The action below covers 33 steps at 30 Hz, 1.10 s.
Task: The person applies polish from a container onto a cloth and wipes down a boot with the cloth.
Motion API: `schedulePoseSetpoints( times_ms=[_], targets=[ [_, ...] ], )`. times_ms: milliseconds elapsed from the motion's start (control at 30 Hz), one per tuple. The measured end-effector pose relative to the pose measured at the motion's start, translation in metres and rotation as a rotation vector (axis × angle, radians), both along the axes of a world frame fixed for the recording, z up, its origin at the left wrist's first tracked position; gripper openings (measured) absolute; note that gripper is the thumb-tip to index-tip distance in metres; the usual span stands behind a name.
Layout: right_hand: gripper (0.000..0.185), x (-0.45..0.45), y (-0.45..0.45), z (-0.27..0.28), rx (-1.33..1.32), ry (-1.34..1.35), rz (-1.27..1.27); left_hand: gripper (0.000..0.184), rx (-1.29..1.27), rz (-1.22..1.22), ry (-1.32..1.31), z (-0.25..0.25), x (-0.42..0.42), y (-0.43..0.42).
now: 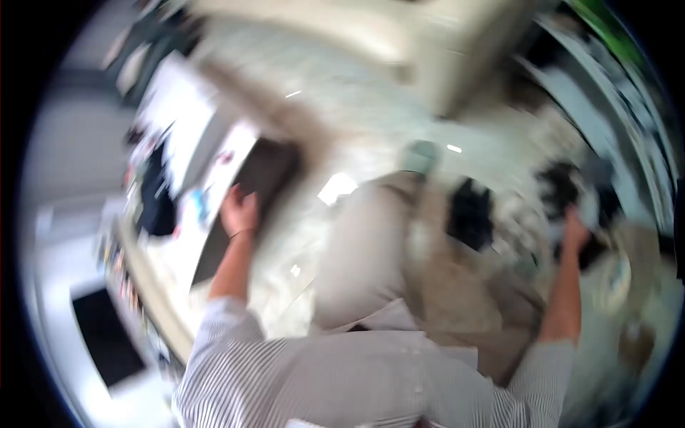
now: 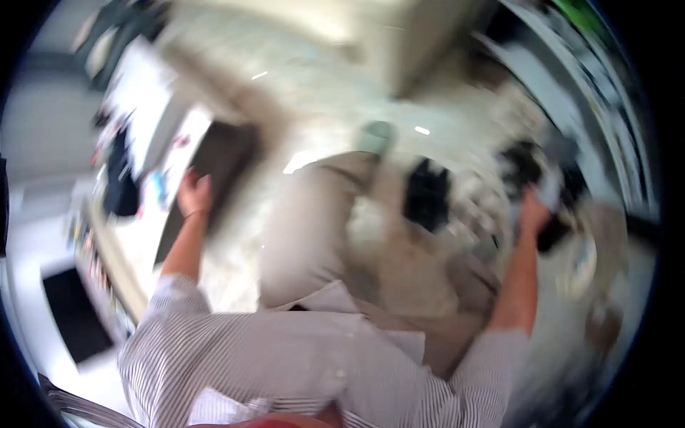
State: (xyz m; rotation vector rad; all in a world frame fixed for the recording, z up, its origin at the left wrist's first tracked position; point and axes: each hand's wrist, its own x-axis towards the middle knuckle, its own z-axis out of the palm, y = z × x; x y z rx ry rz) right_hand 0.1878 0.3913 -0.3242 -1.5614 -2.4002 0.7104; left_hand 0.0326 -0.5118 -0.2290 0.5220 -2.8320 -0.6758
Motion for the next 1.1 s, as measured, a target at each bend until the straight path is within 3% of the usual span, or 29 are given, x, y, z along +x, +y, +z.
schedulePoseSetpoints(
  times_ms=[33,67,100,167,267,300,367,500,567,700,800,900,933,1033,1100],
  targets=[
    [0.062,-0.001,-0.003,0.004,-0.045,0.004,0.032,0.057,-0.11,0.071,0.063,-0.018,0.02,-0.026],
    [0.066,0.004,0.014,-0.026,0.041,0.126,0.203,0.063,-0.122,0.195,0.126,-0.026,0.035,-0.051],
    [0.072,0.005,0.025,-0.047,0.14,0.255,0.34,0.067,-0.174,0.319,0.127,-0.005,0.042,-0.051],
    [0.07,-0.002,0.018,-0.039,0.189,0.216,0.398,0.08,-0.217,0.466,0.24,-0.015,0.039,-0.1],
    [0.071,-0.001,0.023,-0.035,0.23,0.332,0.422,0.089,-0.161,0.378,0.309,0.002,0.016,-0.123],
    [0.074,0.0,-0.021,0.011,0.199,0.279,0.314,0.091,-0.113,0.332,0.309,0.003,0.007,-0.123],
    [0.072,0.011,-0.047,0.031,0.193,0.307,0.352,0.089,-0.118,0.285,0.304,-0.004,-0.009,-0.133],
    [0.068,0.047,-0.076,0.077,0.158,0.407,0.469,0.097,0.082,0.405,0.194,-0.006,-0.019,-0.141],
    [0.069,0.063,-0.101,0.104,0.039,0.564,0.508,0.098,0.086,0.419,0.188,-0.007,-0.024,-0.147],
    [0.067,0.1,-0.109,0.128,0.049,0.553,0.429,0.094,0.099,0.376,0.255,0.008,-0.022,-0.139],
    [0.068,0.114,-0.13,0.163,-0.002,0.573,0.408,0.078,0.229,0.106,0.532,0.041,-0.019,-0.104],
    [0.067,0.111,-0.16,0.186,-0.057,0.649,0.382,0.07,0.53,-0.155,0.623,0.112,0.008,-0.033],
    [0.066,0.109,-0.167,0.193,-0.074,0.753,0.378,0.07,0.635,-0.237,0.654,0.131,0.018,-0.015],
    [0.067,0.106,-0.17,0.199,0.045,0.684,0.401,0.074,0.873,-0.43,0.703,0.201,0.057,0.034],
    [0.066,0.105,-0.169,0.195,0.044,0.729,0.418,0.076,0.9,-0.556,0.735,0.229,0.08,0.053]
  ],
)
